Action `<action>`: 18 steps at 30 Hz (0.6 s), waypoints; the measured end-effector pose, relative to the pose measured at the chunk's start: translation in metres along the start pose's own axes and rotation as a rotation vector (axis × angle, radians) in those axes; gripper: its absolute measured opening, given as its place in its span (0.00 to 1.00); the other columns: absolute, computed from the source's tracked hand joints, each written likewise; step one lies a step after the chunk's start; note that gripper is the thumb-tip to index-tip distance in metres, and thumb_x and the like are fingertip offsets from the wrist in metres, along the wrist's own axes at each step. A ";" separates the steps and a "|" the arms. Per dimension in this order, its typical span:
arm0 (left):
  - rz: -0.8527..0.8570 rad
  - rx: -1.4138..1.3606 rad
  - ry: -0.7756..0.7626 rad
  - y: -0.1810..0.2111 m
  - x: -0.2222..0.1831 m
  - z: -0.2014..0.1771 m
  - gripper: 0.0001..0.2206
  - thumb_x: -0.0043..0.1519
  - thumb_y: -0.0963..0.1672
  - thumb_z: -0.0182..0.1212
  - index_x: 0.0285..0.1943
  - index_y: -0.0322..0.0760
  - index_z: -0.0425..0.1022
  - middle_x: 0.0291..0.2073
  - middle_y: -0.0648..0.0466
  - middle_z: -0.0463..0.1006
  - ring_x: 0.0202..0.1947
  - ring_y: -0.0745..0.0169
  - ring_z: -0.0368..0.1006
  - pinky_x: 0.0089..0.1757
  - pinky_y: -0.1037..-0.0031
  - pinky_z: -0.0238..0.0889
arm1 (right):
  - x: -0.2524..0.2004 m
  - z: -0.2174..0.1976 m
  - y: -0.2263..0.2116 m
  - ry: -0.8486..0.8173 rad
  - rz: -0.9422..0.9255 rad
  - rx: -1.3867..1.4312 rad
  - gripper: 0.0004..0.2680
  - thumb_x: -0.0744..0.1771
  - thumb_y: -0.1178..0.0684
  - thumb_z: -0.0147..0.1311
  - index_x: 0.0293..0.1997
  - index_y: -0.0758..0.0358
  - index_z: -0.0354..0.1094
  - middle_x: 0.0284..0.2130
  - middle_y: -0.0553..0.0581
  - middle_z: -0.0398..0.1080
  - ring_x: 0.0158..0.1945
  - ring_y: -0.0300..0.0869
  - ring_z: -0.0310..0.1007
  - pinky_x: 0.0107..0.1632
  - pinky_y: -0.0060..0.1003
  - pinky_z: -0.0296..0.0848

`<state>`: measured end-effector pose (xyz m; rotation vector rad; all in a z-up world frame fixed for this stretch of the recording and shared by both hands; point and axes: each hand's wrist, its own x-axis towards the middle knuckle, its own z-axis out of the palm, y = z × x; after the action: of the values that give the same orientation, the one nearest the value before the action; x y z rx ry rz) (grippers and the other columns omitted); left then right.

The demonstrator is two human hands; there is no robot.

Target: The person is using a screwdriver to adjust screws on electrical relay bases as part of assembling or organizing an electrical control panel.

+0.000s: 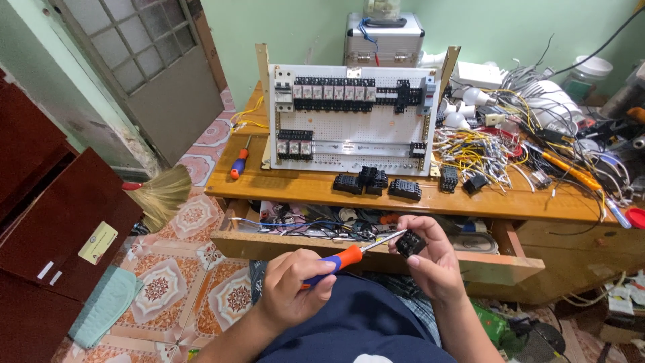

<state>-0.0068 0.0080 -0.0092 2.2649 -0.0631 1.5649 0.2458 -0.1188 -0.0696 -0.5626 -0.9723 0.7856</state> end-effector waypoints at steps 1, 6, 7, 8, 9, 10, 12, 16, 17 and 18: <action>-0.006 -0.005 -0.003 0.001 0.000 0.000 0.08 0.68 0.46 0.59 0.50 0.39 0.73 0.35 0.54 0.79 0.29 0.57 0.77 0.32 0.71 0.69 | 0.000 -0.003 0.001 0.007 0.004 -0.001 0.20 0.64 0.60 0.62 0.60 0.71 0.59 0.55 0.68 0.62 0.47 0.53 0.73 0.55 0.46 0.72; 0.027 0.036 -0.003 0.004 0.000 -0.001 0.07 0.68 0.46 0.57 0.49 0.40 0.72 0.33 0.52 0.79 0.27 0.58 0.76 0.30 0.72 0.69 | 0.000 -0.007 0.004 -0.075 -0.084 0.135 0.16 0.68 0.62 0.60 0.63 0.68 0.64 0.54 0.70 0.62 0.46 0.59 0.74 0.48 0.51 0.77; 0.026 0.036 -0.003 0.004 0.000 -0.002 0.07 0.68 0.46 0.57 0.49 0.40 0.72 0.33 0.52 0.79 0.27 0.58 0.76 0.30 0.72 0.69 | -0.001 -0.007 0.004 -0.075 -0.083 0.135 0.16 0.68 0.62 0.60 0.63 0.68 0.64 0.54 0.70 0.62 0.46 0.59 0.74 0.48 0.51 0.77; 0.028 0.027 -0.009 0.005 0.000 -0.002 0.07 0.68 0.46 0.57 0.49 0.40 0.71 0.32 0.51 0.78 0.27 0.58 0.76 0.30 0.71 0.69 | -0.002 -0.007 0.005 -0.074 -0.075 0.153 0.19 0.68 0.61 0.60 0.67 0.66 0.60 0.54 0.70 0.63 0.47 0.57 0.73 0.48 0.47 0.77; 0.030 0.019 -0.015 0.005 0.000 -0.002 0.07 0.68 0.46 0.57 0.49 0.41 0.71 0.32 0.51 0.78 0.27 0.57 0.75 0.30 0.71 0.69 | -0.003 -0.007 0.006 -0.073 -0.068 0.172 0.22 0.69 0.61 0.60 0.71 0.64 0.56 0.53 0.70 0.64 0.48 0.56 0.71 0.47 0.43 0.77; 0.028 0.018 -0.016 0.006 0.001 -0.002 0.07 0.68 0.46 0.57 0.49 0.41 0.71 0.32 0.51 0.78 0.27 0.57 0.75 0.30 0.71 0.69 | -0.003 -0.007 0.005 -0.071 -0.066 0.172 0.22 0.69 0.61 0.60 0.71 0.64 0.56 0.53 0.70 0.64 0.48 0.56 0.71 0.47 0.43 0.77; 0.036 0.021 -0.032 0.007 0.001 -0.002 0.07 0.69 0.46 0.57 0.49 0.41 0.70 0.33 0.49 0.78 0.27 0.58 0.75 0.30 0.72 0.69 | -0.003 -0.006 0.004 -0.076 -0.036 0.200 0.15 0.68 0.62 0.59 0.60 0.64 0.61 0.53 0.71 0.63 0.47 0.55 0.70 0.48 0.40 0.71; 0.054 0.010 -0.046 0.011 0.004 -0.004 0.06 0.69 0.46 0.56 0.50 0.41 0.70 0.31 0.50 0.78 0.25 0.58 0.75 0.28 0.72 0.67 | -0.002 -0.006 0.001 -0.084 -0.037 0.170 0.12 0.68 0.60 0.57 0.57 0.63 0.63 0.55 0.70 0.61 0.48 0.53 0.66 0.49 0.39 0.69; 0.073 0.041 -0.056 0.012 0.004 -0.005 0.07 0.69 0.46 0.56 0.51 0.42 0.69 0.32 0.49 0.78 0.25 0.59 0.74 0.28 0.72 0.66 | -0.001 -0.005 0.001 -0.098 -0.039 0.192 0.10 0.69 0.60 0.55 0.57 0.63 0.64 0.54 0.71 0.61 0.48 0.53 0.65 0.48 0.39 0.69; 0.091 0.072 -0.065 0.012 0.003 -0.005 0.07 0.69 0.46 0.56 0.52 0.44 0.69 0.33 0.49 0.78 0.25 0.59 0.72 0.28 0.72 0.66 | 0.000 -0.004 0.000 -0.112 -0.041 0.212 0.09 0.70 0.60 0.53 0.56 0.64 0.65 0.53 0.71 0.60 0.48 0.53 0.65 0.48 0.38 0.68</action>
<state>-0.0132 -0.0012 -0.0009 2.4000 -0.1310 1.5618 0.2498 -0.1195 -0.0715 -0.3167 -0.9853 0.8788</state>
